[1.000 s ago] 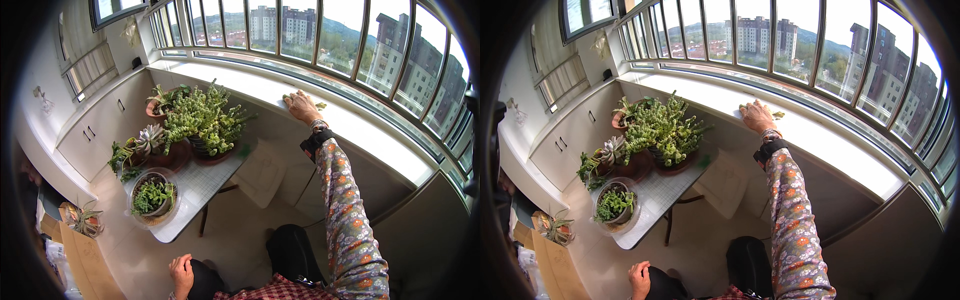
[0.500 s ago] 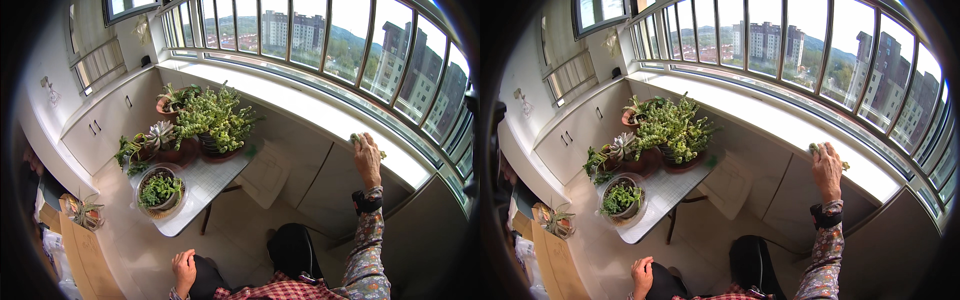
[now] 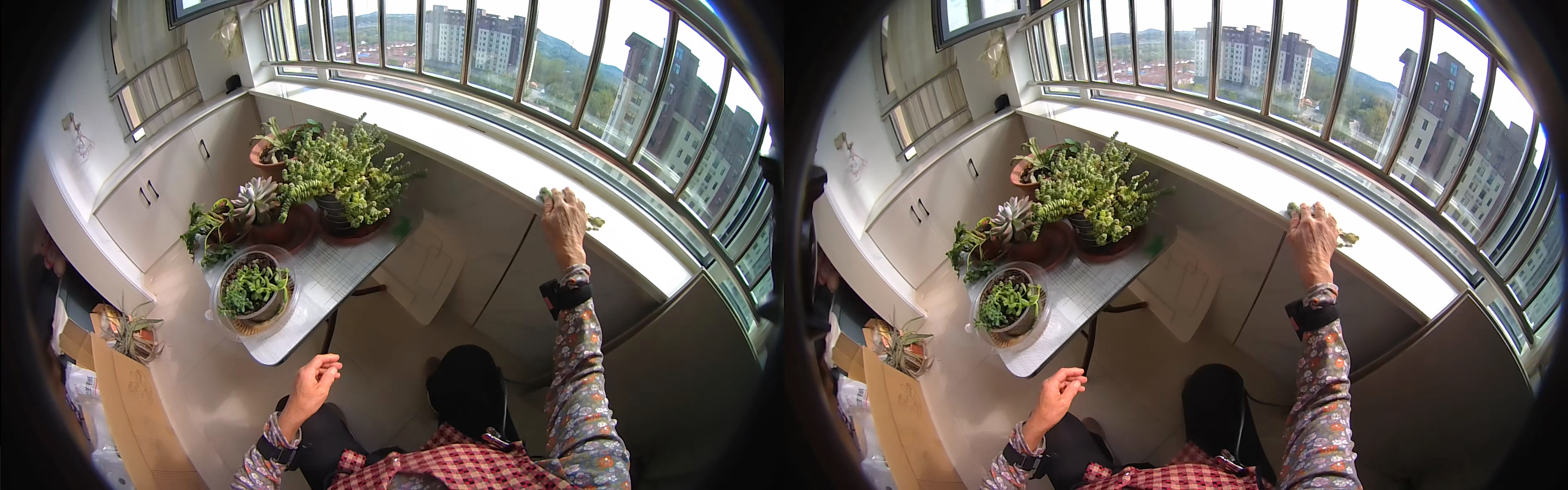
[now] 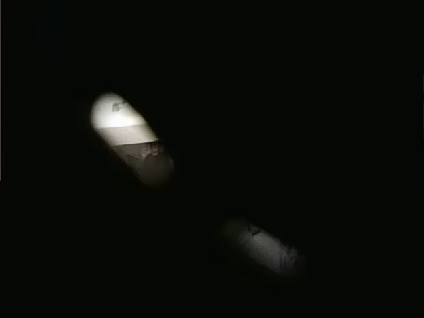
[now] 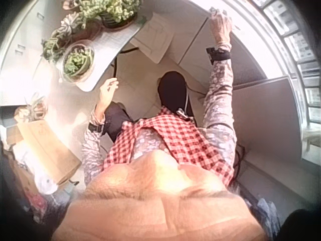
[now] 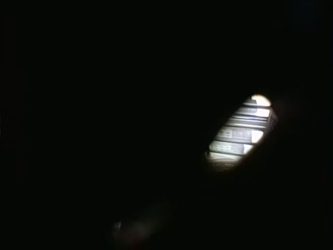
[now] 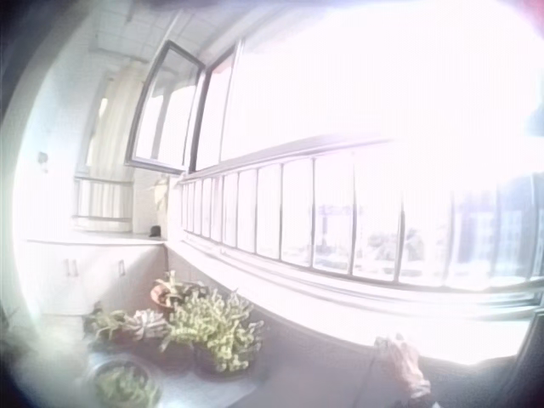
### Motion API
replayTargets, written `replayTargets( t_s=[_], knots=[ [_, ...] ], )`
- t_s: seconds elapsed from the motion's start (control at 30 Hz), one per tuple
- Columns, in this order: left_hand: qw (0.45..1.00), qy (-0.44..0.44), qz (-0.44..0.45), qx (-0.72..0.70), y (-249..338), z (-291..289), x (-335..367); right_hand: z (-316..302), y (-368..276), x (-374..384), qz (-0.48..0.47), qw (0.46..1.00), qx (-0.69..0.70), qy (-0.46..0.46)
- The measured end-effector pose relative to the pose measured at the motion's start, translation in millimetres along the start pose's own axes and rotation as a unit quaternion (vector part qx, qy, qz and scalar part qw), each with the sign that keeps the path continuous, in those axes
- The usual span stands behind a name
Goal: The person wipes the front and door of a washing machine with a cloth, then cleans the side of a cabinet, the window sill, and a small table with potted plants. The person also adjusts the camera strap on their arm.
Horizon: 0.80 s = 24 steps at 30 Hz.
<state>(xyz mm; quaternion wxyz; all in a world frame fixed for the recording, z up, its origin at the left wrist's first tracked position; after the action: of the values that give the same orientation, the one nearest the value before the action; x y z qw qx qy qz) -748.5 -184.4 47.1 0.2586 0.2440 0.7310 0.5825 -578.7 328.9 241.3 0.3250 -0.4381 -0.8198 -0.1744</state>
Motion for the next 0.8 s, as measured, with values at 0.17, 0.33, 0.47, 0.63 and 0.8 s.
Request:
replayTargets(
  t_s=[0.17, 0.33, 0.47, 0.63, 0.8],
  knots=[
    [0.967, -0.14, 0.188, -0.102, 148, 103, 96, 21, -93, 21, -0.07, 0.995, 0.071, -0.014],
    [0.968, -0.134, 0.194, -0.088, 237, 193, 195, -2, -72, 5, -0.103, 0.987, 0.119, 0.025],
    [0.958, -0.052, 0.283, -0.002, 282, 241, 242, -22, 6, -13, -0.057, 0.994, 0.09, 0.002],
    [0.952, -0.092, 0.292, 0.008, 296, 310, 278, -38, 114, -25, 0.077, 0.993, 0.064, -0.065],
    [0.937, -0.053, 0.309, 0.155, 294, 359, 293, -32, 156, -22, 0.161, 0.985, 0.016, -0.057]
  ],
)
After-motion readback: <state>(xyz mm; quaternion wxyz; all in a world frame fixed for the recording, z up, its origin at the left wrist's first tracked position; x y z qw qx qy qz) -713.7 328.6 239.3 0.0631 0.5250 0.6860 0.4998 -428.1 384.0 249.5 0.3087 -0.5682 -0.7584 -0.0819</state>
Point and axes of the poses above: each hand's wrist, its own x-axis towards the middle knuckle, its own z-axis out of the palm, y = z × x, the point moved 10 cm from there along x, towards the middle knuckle, and after that the axes turned 7 degrees about -x, right-handed, at the moved point
